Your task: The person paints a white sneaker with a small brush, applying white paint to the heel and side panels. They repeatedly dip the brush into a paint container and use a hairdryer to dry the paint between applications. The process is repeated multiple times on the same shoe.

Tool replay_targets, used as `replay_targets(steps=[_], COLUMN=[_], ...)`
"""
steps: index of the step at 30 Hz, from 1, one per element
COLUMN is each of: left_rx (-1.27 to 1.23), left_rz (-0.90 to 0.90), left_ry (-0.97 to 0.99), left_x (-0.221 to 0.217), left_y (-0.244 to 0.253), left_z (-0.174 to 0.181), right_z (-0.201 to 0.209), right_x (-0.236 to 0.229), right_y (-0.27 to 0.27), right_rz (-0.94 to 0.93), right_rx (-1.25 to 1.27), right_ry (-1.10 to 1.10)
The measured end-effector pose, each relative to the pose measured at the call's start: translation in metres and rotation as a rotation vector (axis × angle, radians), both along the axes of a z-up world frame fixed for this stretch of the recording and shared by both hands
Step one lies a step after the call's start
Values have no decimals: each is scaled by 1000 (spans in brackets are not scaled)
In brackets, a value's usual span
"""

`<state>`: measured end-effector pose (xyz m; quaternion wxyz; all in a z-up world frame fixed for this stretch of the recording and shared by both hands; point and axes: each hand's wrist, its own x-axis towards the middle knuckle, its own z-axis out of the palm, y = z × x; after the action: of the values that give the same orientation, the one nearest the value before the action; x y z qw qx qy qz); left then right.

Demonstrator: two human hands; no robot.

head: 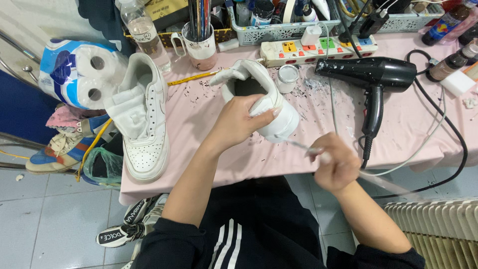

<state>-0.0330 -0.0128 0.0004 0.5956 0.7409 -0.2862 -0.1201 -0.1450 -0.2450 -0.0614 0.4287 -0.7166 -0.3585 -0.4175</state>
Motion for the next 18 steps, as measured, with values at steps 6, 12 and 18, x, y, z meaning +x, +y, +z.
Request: replay_targets(steps=[6,12,18], left_rx=[-20,-145,-205], left_rz=[13,77,102], left_ry=[-85,-116,-132], left_x=[-6,-14,-16], left_y=[10,18,31], left_z=[-7,-25,-49], right_z=[13,-14,-8], right_x=[0,-9,-11], right_y=[-12,-1,9], right_rz=[-237,-112,152], right_rx=[3,-378,-145], right_ry=[113,-142,10])
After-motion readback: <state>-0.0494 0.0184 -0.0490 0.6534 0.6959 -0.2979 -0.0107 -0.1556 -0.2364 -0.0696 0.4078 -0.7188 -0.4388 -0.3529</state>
